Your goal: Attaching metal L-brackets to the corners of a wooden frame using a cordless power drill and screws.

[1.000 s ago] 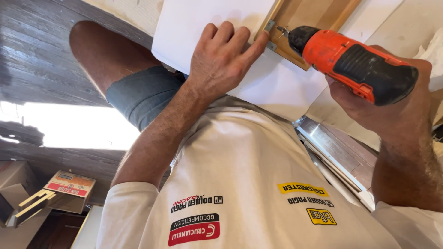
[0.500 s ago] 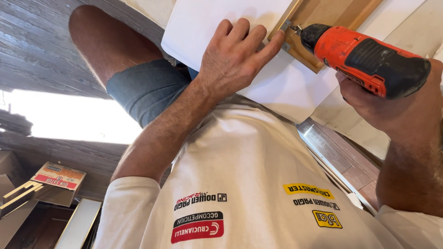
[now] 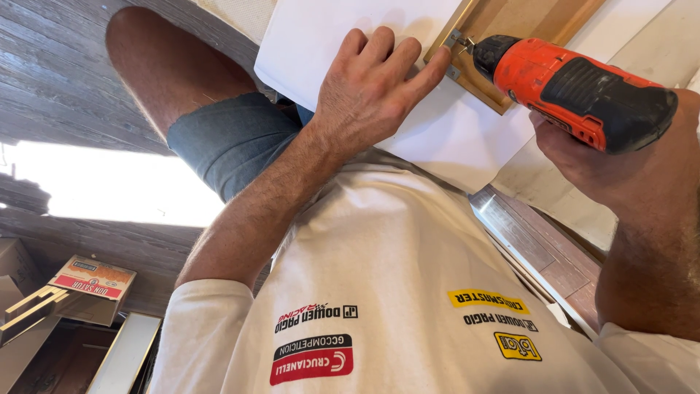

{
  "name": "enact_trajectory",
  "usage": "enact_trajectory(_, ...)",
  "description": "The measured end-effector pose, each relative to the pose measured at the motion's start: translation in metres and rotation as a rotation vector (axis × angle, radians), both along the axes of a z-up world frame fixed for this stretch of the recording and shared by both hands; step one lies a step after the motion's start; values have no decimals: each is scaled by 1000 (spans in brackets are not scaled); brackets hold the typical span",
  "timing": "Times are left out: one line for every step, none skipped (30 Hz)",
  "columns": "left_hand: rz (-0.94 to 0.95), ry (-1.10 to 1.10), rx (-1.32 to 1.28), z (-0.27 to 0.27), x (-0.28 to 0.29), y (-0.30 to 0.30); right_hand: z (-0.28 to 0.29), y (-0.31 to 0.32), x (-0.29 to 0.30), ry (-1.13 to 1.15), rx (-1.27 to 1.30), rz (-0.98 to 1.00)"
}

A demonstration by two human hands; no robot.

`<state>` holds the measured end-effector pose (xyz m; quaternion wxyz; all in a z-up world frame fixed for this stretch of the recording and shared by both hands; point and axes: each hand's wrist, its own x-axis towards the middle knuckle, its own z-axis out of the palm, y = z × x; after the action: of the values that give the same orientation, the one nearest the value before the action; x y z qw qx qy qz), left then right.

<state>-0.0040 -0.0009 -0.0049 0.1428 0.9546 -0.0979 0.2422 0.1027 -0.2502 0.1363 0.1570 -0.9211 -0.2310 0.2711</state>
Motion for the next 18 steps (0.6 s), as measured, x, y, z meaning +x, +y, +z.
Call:
enact_trajectory(-2,-3,-6,0,0,0,-1,-2,1,-37,-18,48)
enact_trajectory(-3,-2,-6,0,0,0,0,0,0,-36,-18,48)
enact_trajectory(-2,6,-2,0,0,0,1,3,-1,17,27,-12)
enact_trajectory(-2,13,2,0,0,0,2,5,-2,70,73,-72)
enact_trajectory(-2,13,3,0,0,0,2,4,-1,70,74,-72)
enact_trajectory(0,13,6,0,1,0,2,4,-1,32,32,-32)
enact_trajectory(3,14,9,0,0,0,2,3,-1,-5,-11,7)
enact_trajectory(3,15,9,0,0,0,2,3,-1,-4,-11,7)
enact_trajectory(3,16,11,0,0,0,2,3,0,-14,-29,26)
enact_trajectory(3,17,14,0,0,0,2,3,1,-24,-46,45)
enact_trajectory(3,16,14,0,0,0,3,4,0,-25,-46,45)
enact_trajectory(2,18,14,0,0,0,4,5,0,-16,-34,37)
enact_trajectory(2,20,14,0,0,0,5,6,0,-6,-23,28)
enact_trajectory(1,20,14,0,0,0,4,6,0,-6,-24,28)
enact_trajectory(-2,21,10,-1,0,0,4,5,0,-36,-56,43)
enact_trajectory(-6,22,7,-1,0,0,3,5,0,-66,-87,58)
enact_trajectory(-6,22,6,-1,0,0,3,5,0,-66,-88,58)
enact_trajectory(-7,23,7,-1,0,0,2,4,1,-62,-101,58)
